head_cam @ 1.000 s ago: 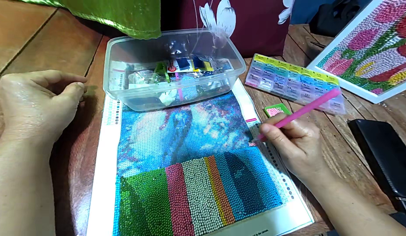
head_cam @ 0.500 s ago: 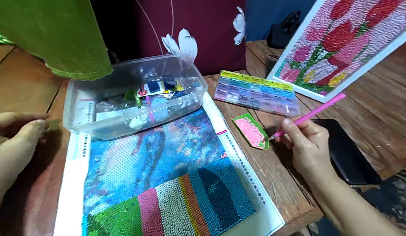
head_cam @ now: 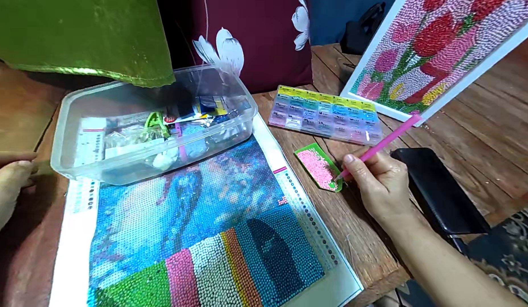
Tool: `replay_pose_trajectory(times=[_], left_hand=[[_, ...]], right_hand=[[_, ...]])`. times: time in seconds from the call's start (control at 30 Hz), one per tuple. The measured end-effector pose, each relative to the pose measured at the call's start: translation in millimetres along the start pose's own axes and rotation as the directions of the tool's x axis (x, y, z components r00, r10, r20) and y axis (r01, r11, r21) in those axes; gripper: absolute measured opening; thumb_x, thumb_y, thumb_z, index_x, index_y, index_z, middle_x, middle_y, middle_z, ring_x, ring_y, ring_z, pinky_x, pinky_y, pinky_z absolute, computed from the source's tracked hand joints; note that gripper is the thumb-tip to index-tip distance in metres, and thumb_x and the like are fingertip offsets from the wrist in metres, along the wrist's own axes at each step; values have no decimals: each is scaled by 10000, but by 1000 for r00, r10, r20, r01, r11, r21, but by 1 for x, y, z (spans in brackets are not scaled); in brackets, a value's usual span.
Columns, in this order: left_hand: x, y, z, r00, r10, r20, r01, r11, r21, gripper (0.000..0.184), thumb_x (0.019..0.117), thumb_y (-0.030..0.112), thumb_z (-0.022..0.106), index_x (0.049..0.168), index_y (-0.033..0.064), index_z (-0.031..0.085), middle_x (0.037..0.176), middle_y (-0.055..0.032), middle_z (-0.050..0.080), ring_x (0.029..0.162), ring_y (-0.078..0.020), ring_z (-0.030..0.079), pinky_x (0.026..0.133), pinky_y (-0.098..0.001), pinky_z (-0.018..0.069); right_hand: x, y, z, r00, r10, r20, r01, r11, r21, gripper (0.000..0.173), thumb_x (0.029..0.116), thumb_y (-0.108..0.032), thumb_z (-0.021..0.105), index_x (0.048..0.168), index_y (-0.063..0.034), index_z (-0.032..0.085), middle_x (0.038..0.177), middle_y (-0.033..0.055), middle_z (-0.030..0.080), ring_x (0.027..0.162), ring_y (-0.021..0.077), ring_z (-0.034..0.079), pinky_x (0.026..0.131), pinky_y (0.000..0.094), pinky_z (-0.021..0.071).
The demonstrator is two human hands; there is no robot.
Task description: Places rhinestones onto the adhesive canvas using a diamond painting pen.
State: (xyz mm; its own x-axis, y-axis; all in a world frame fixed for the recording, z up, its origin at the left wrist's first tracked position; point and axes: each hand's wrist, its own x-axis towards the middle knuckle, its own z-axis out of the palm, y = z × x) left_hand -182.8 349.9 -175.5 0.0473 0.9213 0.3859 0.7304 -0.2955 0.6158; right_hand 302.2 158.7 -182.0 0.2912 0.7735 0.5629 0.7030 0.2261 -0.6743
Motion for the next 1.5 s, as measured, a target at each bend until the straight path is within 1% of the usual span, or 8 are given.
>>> replay_pose_trajectory(times=[0.27,0.43,0.63,0.87,1.07,1.27,1.37,1.5], left_hand=[[7,-17,2,1000,-25,13,25,1000,14,336,1072,102,409,1151,-172,585,934,-244,614,736,-174,549,697,-314,481],[6,-13,1,998,-54,20,53,998,29,345,1076,104,404,1166,-181,576,970,-276,621,784,-213,573,745,-355,496],[8,-14,1,998,-56,22,55,998,26,351,1074,117,398,1167,-177,567,913,-223,598,737,-168,533,711,-323,476],[6,-13,2,998,-56,15,55,998,5,355,1077,118,403,1171,-184,562,956,-244,608,768,-161,547,730,-307,480],[6,-17,3,999,-39,4,40,999,-14,367,1080,130,401,1163,-189,562,929,-226,599,747,-129,530,714,-273,467],[7,-18,2,1000,-7,5,7,1000,-18,366,1068,116,411,1155,-210,554,946,-259,609,739,-150,539,703,-288,476],[6,-12,2,998,-58,13,58,998,2,375,1080,141,407,1168,-189,562,949,-253,610,745,-165,544,717,-315,481],[4,-3,1,995,-103,16,103,995,15,373,1086,148,399,1176,-171,569,970,-235,612,755,-147,538,721,-302,477]], right_hand=[[0,1,0,1000,-9,13,9,999,-44,247,1028,-209,531,824,-96,612,675,-102,557,613,-101,540,582,72,445],[0,1,0,1000,-22,15,22,999,-38,236,1024,-193,534,832,-85,619,685,-100,571,625,-108,549,591,67,453],[0,1,0,1000,-16,23,17,999,-27,239,1027,-204,536,836,-83,615,690,-100,571,628,-104,552,599,68,463],[0,0,-1,999,-26,47,27,999,-20,224,1028,-195,534,863,-77,628,703,-95,586,635,-103,563,602,69,470],[0,1,-1,998,-47,52,47,999,11,220,1030,-192,536,865,-79,627,701,-96,585,631,-97,563,596,71,468],[1,2,0,998,-50,30,50,999,8,228,1027,-182,529,842,-80,616,694,-99,574,625,-100,549,595,69,461],[1,1,0,999,-40,18,41,999,-20,232,1026,-184,534,832,-80,608,680,-104,555,608,-109,523,580,61,434],[1,1,0,999,-38,25,39,998,-53,249,1027,-196,535,819,-83,611,678,-95,546,604,-102,509,569,68,416]])
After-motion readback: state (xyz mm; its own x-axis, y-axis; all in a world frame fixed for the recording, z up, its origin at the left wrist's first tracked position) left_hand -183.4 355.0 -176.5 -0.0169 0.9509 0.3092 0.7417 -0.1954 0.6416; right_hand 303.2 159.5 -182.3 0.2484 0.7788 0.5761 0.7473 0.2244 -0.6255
